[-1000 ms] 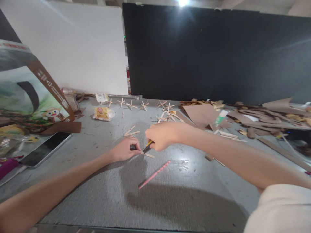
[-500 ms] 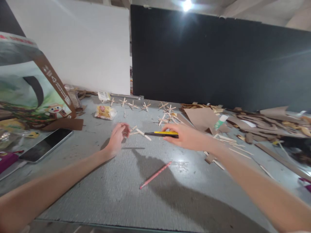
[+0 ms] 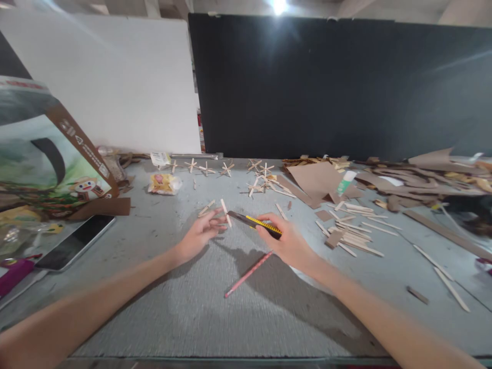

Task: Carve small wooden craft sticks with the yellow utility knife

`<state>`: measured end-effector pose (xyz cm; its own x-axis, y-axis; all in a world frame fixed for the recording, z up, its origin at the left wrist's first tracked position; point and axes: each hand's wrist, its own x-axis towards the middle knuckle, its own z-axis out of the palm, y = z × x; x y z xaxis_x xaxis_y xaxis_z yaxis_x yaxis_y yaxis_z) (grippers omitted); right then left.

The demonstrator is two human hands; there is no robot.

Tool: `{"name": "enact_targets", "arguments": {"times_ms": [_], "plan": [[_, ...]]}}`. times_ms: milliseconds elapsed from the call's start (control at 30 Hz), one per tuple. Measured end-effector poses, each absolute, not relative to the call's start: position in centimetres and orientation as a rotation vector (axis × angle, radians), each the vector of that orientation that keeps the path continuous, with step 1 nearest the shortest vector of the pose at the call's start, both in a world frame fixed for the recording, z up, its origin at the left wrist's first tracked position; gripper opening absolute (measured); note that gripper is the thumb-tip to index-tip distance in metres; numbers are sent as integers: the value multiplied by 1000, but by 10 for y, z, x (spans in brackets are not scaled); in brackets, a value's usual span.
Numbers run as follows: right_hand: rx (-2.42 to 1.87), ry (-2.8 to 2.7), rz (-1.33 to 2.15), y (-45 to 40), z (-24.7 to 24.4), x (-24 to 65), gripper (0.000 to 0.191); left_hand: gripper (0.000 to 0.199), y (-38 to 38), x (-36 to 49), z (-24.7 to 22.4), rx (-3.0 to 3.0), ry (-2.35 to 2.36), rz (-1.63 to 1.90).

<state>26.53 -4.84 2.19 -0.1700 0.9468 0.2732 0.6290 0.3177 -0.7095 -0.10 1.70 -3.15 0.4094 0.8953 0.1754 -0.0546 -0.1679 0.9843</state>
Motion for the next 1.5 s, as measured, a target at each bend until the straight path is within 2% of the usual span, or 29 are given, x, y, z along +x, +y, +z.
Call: {"name": "enact_targets", "arguments": {"times_ms": [767,1367,1500], "plan": [[-1336,-1974,636,-53,9,260,32,72,12,-4,-30,1658,715,969],[-1340,-1995,807,-60,12,253,33,71,8,-3,-31,1766,758,981],[-1329,-2048,762,-64,13,251,40,63,4,1,-28,1760,823,978]]}}
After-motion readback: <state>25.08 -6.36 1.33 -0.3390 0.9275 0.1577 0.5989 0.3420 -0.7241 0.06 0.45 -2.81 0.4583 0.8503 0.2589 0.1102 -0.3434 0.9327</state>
